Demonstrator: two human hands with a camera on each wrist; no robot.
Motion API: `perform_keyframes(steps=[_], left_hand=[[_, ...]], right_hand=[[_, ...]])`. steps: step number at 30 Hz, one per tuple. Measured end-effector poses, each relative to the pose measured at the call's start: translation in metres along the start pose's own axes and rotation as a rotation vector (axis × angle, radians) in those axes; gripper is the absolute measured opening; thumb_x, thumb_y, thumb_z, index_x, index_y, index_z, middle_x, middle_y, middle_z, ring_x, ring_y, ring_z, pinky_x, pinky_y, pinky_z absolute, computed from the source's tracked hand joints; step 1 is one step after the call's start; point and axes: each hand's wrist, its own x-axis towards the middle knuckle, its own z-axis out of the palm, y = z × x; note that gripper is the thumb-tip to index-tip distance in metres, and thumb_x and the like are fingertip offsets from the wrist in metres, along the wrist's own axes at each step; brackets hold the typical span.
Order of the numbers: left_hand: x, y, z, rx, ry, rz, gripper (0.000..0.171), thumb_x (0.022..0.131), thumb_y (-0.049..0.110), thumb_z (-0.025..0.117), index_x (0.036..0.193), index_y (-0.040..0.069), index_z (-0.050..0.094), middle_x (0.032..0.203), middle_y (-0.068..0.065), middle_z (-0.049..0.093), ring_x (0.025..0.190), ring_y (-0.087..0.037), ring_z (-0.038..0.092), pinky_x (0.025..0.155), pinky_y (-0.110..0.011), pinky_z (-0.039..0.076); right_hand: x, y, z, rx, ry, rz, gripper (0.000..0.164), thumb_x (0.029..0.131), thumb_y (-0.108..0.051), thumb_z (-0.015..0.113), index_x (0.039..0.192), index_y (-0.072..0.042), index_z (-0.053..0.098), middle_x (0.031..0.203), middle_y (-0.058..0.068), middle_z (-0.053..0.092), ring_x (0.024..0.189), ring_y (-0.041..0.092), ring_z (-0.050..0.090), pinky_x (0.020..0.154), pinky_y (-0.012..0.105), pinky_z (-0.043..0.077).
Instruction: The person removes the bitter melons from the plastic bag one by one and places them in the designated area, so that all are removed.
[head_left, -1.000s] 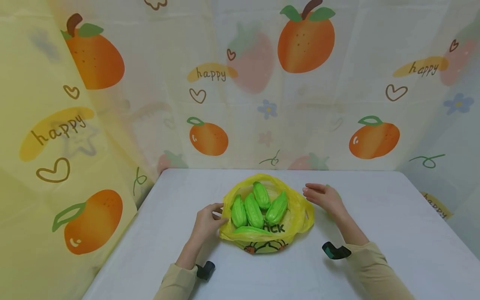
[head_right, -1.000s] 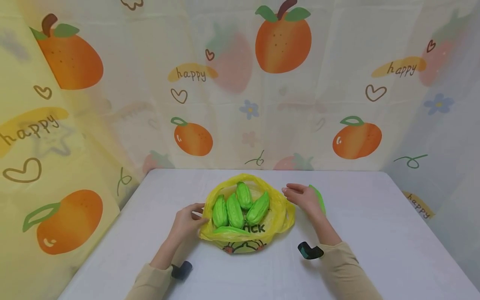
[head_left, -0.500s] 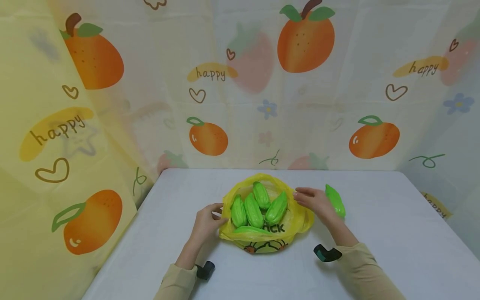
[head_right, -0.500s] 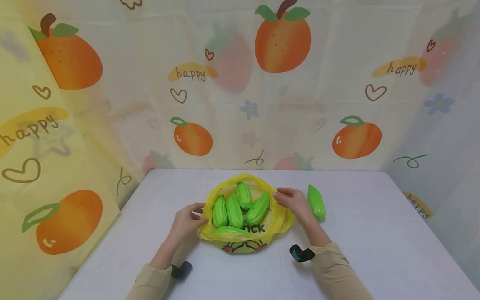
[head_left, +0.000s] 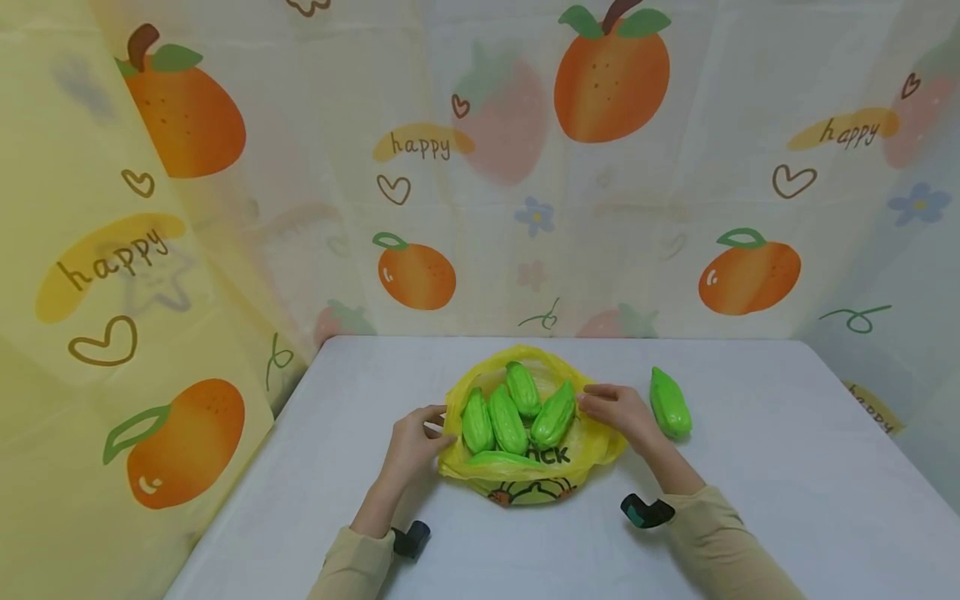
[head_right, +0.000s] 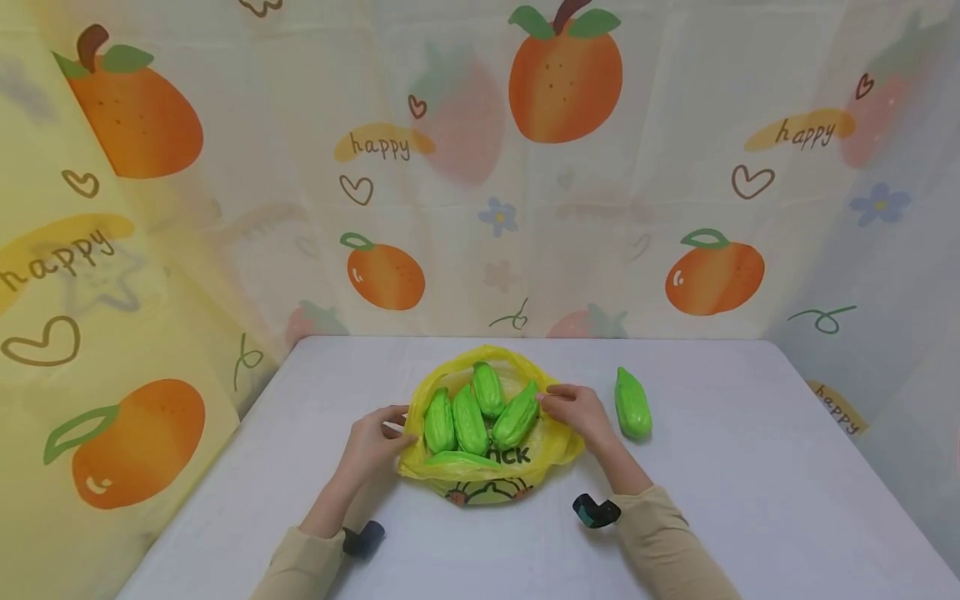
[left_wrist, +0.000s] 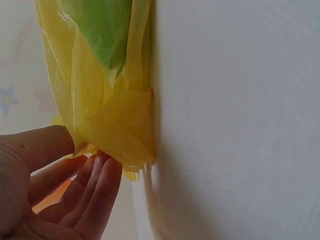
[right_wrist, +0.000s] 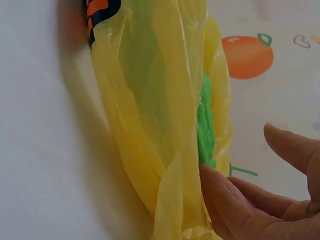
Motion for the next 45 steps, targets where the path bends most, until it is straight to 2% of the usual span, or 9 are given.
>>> perform_keyframes(steps=[6, 11, 17, 24, 29, 34, 45], left_hand=[[0.000, 0.000, 0.000, -0.005, -0.001, 0.001, 0.045, 0.075, 0.006, 0.078, 0.118, 0.004, 0.065, 0.098, -0.012, 0.068, 0.074, -0.019, 0.067, 0.063, -0.027, 0.056], [0.000, 0.000, 0.000, -0.004, -0.003, 0.005, 0.045, 0.075, 0.006, 0.077, 0.118, 0.003, 0.064, 0.098, -0.013, 0.068, 0.073, -0.019, 0.067, 0.062, -0.027, 0.056], [0.001, 0.000, 0.000, -0.006, -0.004, 0.007, 0.045, 0.075, 0.006, 0.078, 0.118, 0.003, 0.064, 0.098, -0.013, 0.067, 0.073, -0.018, 0.067, 0.062, -0.026, 0.056], [0.001, -0.001, 0.000, -0.008, -0.010, -0.001, 0.045, 0.075, 0.006, 0.078, 0.118, 0.004, 0.064, 0.099, -0.013, 0.068, 0.074, -0.019, 0.067, 0.063, -0.027, 0.056], [0.001, -0.002, 0.000, -0.009, -0.010, -0.003, 0.045, 0.075, 0.007, 0.077, 0.118, 0.004, 0.064, 0.099, -0.013, 0.068, 0.074, -0.019, 0.067, 0.063, -0.027, 0.056], [0.000, -0.001, -0.001, -0.008, -0.008, -0.008, 0.045, 0.076, 0.006, 0.077, 0.118, 0.003, 0.064, 0.099, -0.013, 0.067, 0.075, -0.019, 0.067, 0.063, -0.028, 0.056], [0.001, -0.001, 0.000, -0.017, -0.009, -0.008, 0.045, 0.076, 0.005, 0.077, 0.119, 0.003, 0.064, 0.100, -0.013, 0.067, 0.074, -0.018, 0.067, 0.063, -0.027, 0.056]], right_hand=[[0.000, 0.002, 0.003, -0.072, -0.001, 0.037, 0.064, 0.091, -0.039, 0.061, 0.134, 0.005, 0.048, 0.132, 0.023, 0.054, 0.121, 0.032, 0.053, 0.101, 0.044, 0.044], [0.000, 0.004, 0.005, -0.094, -0.012, 0.044, 0.062, 0.091, -0.038, 0.061, 0.133, 0.006, 0.049, 0.128, 0.023, 0.057, 0.118, 0.032, 0.055, 0.098, 0.043, 0.046], [0.001, 0.006, 0.010, -0.054, -0.021, 0.043, 0.059, 0.092, -0.031, 0.060, 0.132, 0.010, 0.047, 0.121, 0.024, 0.061, 0.113, 0.033, 0.060, 0.097, 0.042, 0.048], [0.003, 0.010, 0.017, -0.090, -0.007, 0.024, 0.062, 0.089, -0.031, 0.064, 0.131, 0.012, 0.047, 0.127, 0.030, 0.055, 0.113, 0.037, 0.058, 0.093, 0.041, 0.051], [0.005, 0.011, 0.023, -0.013, -0.019, 0.033, 0.064, 0.087, -0.027, 0.067, 0.132, 0.014, 0.044, 0.129, 0.032, 0.052, 0.109, 0.036, 0.061, 0.089, 0.037, 0.053], [0.006, 0.009, 0.026, 0.018, -0.028, 0.058, 0.064, 0.088, -0.025, 0.067, 0.132, 0.015, 0.043, 0.131, 0.032, 0.050, 0.111, 0.037, 0.060, 0.089, 0.037, 0.053], [0.007, 0.004, 0.034, -0.022, -0.029, 0.103, 0.071, 0.086, -0.026, 0.070, 0.135, 0.014, 0.039, 0.131, 0.031, 0.050, 0.112, 0.036, 0.059, 0.088, 0.037, 0.054]])
